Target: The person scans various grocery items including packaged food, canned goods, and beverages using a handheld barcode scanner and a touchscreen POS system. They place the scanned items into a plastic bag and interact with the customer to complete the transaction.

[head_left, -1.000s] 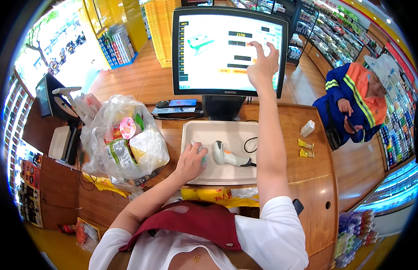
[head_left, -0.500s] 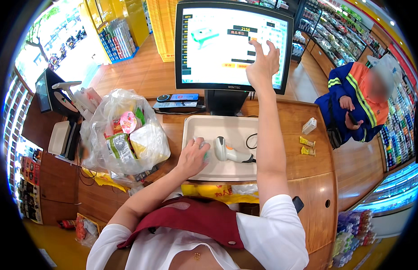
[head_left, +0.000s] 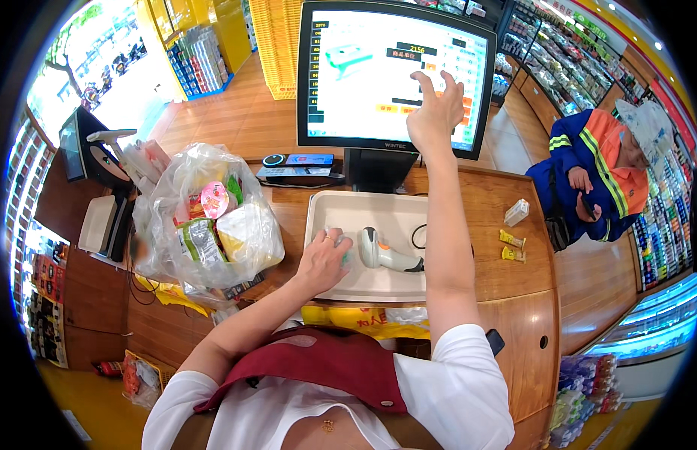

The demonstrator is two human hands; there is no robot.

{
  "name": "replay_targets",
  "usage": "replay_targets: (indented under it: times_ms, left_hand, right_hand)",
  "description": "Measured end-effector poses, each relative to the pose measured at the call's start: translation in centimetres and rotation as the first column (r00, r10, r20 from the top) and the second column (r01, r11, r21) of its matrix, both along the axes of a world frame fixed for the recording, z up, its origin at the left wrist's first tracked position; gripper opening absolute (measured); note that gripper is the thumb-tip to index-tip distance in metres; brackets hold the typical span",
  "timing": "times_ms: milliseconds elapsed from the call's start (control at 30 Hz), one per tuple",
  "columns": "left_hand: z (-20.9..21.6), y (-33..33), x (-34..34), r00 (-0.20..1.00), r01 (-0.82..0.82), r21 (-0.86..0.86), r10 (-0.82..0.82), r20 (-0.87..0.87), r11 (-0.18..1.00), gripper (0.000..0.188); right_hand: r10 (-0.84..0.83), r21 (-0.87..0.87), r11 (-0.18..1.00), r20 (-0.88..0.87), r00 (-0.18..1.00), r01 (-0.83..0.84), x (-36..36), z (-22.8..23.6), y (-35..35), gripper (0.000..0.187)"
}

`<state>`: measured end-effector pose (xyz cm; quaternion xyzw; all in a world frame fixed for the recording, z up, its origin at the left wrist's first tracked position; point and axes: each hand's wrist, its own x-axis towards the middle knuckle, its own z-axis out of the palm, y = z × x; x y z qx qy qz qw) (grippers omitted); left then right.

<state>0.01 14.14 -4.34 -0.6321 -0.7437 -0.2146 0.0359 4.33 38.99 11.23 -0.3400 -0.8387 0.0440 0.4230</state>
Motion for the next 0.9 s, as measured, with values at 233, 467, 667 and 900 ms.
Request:
replay_targets:
  times_ms: [233,467,667,900]
  left_hand:
    - [0.0,0.0,0.0,1.000,-0.009,-0.016,0.009,0.012,1.000,0.035]
    - [0.1,0.0,0.0,1.000,0.013,0.001,-0.013,0.010,1.000,0.033]
    - [-0.2,-0.1,-0.2,1.000,-0.007,-0.018,0.007,0.006,1.000,0.033]
    - [0.2,-0.1,0.2,1.000,-0.002,-0.020,0.002,0.013,1.000,0.033]
  right_hand:
    - [-0.010,0.010,1.000,-0.004,1.000,0.010,-0.3,-0.6,-0.2,0.062]
    - [-0.080,0.047,0.996,0.030,0.996,0.078,-1.0,-0.6,0.7,0.061]
    - [-0.070,0.034,0.997,-0.142,0.987,0.076,1.1,0.1,0.7,0.060]
    - [-0.182,-0.151,0.976,-0.172,0.968,0.157,3.3,-0.7,2.1,0.062]
